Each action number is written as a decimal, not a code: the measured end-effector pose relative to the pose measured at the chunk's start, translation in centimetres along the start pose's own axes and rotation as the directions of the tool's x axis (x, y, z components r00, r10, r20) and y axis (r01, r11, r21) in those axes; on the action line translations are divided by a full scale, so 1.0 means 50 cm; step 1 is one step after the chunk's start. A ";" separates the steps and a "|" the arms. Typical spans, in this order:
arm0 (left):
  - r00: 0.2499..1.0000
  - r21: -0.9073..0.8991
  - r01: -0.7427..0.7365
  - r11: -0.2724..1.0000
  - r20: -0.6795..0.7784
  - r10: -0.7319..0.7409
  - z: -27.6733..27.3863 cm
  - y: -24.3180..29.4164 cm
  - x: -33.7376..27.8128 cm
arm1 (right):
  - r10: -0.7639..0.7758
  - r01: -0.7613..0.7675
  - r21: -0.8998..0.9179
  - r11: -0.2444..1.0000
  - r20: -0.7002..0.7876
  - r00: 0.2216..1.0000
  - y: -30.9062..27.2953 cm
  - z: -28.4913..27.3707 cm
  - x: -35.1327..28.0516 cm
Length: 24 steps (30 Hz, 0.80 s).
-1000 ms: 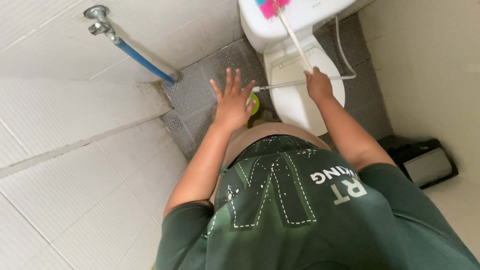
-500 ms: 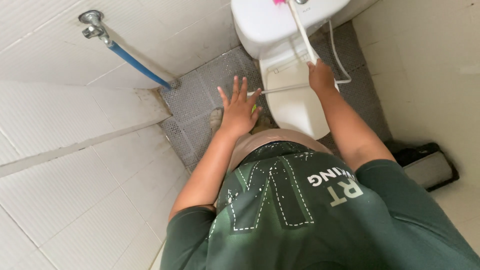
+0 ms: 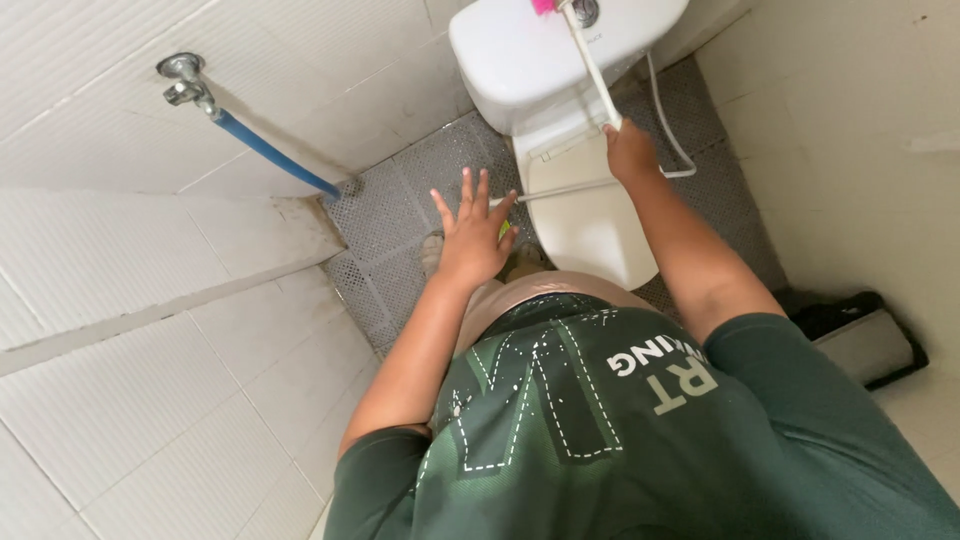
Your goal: The person cleans a toilet by rinsing a brush with water from a handheld bidet sprayer, scrubbing the interior of the bowl, and wiping the tank and lid with a cloth.
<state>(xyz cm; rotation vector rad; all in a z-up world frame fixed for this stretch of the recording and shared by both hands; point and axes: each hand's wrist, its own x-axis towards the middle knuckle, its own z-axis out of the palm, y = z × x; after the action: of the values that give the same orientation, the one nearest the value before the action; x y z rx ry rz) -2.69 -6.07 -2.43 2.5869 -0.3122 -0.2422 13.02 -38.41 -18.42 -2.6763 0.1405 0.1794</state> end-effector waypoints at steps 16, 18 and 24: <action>0.995 0.039 -0.010 0.999 0.101 0.006 -0.037 -0.021 0.036 | 0.223 -0.225 0.196 0.954 0.034 0.974 -0.032 -0.084 0.030; 0.992 0.042 -0.010 0.999 0.127 0.005 -0.043 -0.022 0.041 | 0.020 -0.020 0.012 1.000 0.054 0.998 -0.061 -0.059 -0.028; 0.990 0.050 -0.053 0.997 0.135 0.046 -0.074 -0.040 0.064 | 0.092 -0.094 0.027 0.995 0.078 0.993 -0.045 -0.066 -0.016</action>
<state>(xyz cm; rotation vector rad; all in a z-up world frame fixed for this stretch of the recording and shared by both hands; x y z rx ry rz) 1.57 -3.48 -0.64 2.6172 -0.4359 -0.3954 12.84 -37.82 -14.39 -2.6296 0.2419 0.3060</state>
